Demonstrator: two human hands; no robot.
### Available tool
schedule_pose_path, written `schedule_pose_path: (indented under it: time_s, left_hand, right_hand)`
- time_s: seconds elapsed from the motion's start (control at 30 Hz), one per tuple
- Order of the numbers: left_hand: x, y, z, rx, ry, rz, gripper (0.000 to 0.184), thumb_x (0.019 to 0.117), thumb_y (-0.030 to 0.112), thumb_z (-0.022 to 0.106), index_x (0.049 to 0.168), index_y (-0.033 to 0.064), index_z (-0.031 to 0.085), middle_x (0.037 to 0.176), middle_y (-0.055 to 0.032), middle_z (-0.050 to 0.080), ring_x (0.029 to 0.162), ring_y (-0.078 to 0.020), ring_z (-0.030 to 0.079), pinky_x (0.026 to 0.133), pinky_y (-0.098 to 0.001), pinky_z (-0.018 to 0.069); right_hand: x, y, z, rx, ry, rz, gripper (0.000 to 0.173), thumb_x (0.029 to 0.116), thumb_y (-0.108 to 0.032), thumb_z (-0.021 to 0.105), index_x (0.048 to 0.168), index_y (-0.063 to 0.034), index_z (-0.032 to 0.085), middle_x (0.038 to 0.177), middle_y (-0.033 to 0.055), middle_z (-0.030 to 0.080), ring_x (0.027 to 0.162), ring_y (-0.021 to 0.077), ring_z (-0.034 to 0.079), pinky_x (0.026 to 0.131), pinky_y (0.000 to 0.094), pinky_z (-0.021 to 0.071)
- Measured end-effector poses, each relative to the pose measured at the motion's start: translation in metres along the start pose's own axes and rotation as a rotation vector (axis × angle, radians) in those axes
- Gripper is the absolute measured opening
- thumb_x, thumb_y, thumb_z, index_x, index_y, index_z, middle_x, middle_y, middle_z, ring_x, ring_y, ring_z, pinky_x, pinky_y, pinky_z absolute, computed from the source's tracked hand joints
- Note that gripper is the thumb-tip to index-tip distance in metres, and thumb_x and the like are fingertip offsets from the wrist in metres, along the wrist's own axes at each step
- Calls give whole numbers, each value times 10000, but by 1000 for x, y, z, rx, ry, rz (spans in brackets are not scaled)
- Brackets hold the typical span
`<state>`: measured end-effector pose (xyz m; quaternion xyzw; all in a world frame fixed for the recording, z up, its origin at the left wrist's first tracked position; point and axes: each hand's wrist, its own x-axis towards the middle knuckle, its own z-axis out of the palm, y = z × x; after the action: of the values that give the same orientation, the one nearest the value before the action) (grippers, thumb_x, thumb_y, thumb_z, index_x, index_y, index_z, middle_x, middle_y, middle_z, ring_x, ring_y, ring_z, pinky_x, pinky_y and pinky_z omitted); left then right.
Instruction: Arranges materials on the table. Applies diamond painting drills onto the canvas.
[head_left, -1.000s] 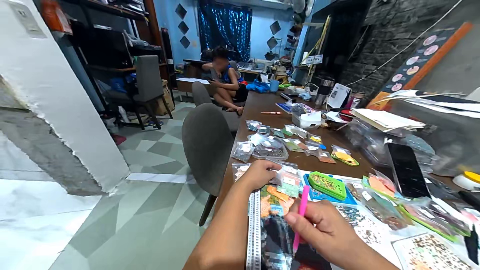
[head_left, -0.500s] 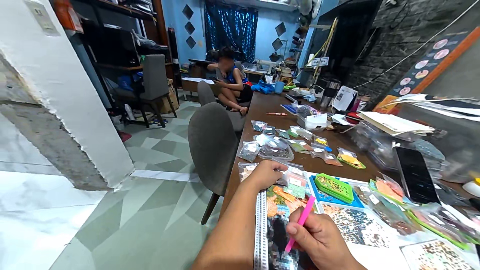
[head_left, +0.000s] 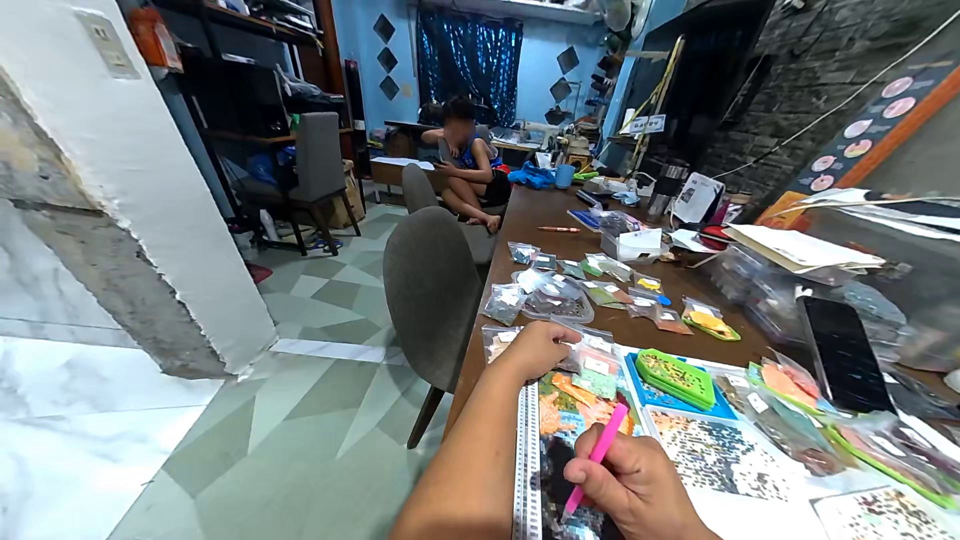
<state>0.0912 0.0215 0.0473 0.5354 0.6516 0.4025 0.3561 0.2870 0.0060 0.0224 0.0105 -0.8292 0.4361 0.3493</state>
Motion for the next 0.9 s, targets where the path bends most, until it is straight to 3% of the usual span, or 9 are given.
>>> schedule_pose_path:
  time_s: [0.7, 0.9]
  left_hand:
    - [-4, 4, -1, 1, -1, -5, 273, 1046, 46, 530, 1282, 18, 665, 1264, -156, 658, 1075, -236, 636, 944, -422, 497]
    - [-1, 2, -1, 13, -6, -1, 275, 1045, 57, 532, 1281, 16, 665, 1274, -164, 656, 1110, -252, 636, 972, -444, 492]
  right_hand:
    - [0, -3, 2, -96, -12, -100, 406, 1017, -384, 614, 824, -29, 577, 590, 19, 512, 516, -28, 468, 492, 105, 379]
    - [-1, -4, 3, -138, 16, -161, 406, 984, -366, 675, 789, -22, 587, 608, 41, 550, 542, 7, 498, 526, 124, 406]
